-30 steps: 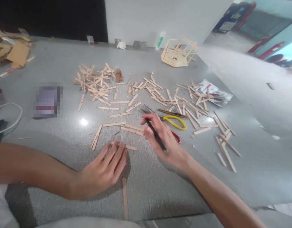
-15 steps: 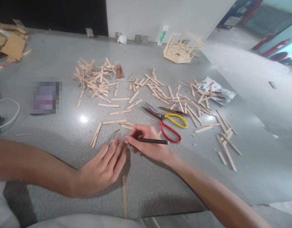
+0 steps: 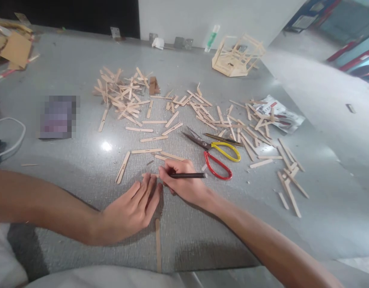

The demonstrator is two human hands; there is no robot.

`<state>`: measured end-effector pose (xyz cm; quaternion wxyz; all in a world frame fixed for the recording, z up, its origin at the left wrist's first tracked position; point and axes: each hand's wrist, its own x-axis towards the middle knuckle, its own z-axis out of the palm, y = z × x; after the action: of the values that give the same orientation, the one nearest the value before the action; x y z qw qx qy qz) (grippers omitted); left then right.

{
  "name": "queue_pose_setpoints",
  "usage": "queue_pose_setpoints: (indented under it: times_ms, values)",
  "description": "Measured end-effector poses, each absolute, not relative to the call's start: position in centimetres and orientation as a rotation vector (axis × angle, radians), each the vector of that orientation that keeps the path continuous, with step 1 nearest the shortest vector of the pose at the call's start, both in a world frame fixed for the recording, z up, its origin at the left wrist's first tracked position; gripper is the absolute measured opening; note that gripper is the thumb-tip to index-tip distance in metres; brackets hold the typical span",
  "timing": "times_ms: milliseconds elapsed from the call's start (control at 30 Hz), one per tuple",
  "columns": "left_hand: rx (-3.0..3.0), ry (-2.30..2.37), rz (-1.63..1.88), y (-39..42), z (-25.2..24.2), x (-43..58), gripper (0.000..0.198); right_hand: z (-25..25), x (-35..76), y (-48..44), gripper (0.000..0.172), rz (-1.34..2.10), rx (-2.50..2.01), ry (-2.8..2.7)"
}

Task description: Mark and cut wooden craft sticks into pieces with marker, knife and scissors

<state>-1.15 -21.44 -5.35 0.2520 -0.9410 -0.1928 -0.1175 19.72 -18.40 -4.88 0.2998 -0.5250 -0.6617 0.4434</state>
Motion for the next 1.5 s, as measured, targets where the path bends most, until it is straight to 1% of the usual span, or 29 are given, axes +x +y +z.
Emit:
queue_pose_setpoints:
  times_ms: [167, 333, 533, 800, 1067, 1500]
  values:
    - [-2.572, -0.489, -0.346, -21.51, -5.42, -1.24, 0.043, -5.03, 19.79, -18.33, 0.044, 1.158, -1.388, -1.752]
    - [-2.570, -0.391, -0.444, -21.51, -5.02, -1.32, 0.038, -5.31, 19.84, -18.40, 0.043, 1.170, -1.389, -1.747]
    - [-2.566, -0.354, -0.506, -21.37, -4.86, -1.25, 0.036, -5.56, 20.03, -18.48, 0.042, 1.198, -1.403, -1.730]
    - [-2.579, -0.464, -0.409, -21.52, -5.05, -1.14, 0.038, -5.15, 19.79, -18.41, 0.045, 1.179, -1.422, -1.730]
    - [-2.569, -0.448, -0.403, -21.50, -5.18, -1.25, 0.040, -5.34, 19.87, -18.40, 0.043, 1.190, -1.427, -1.728]
    - [-2.584, -0.444, -0.357, -21.55, -4.89, -1.31, 0.039, -5.19, 19.84, -18.32, 0.046, 1.109, -1.417, -1.802]
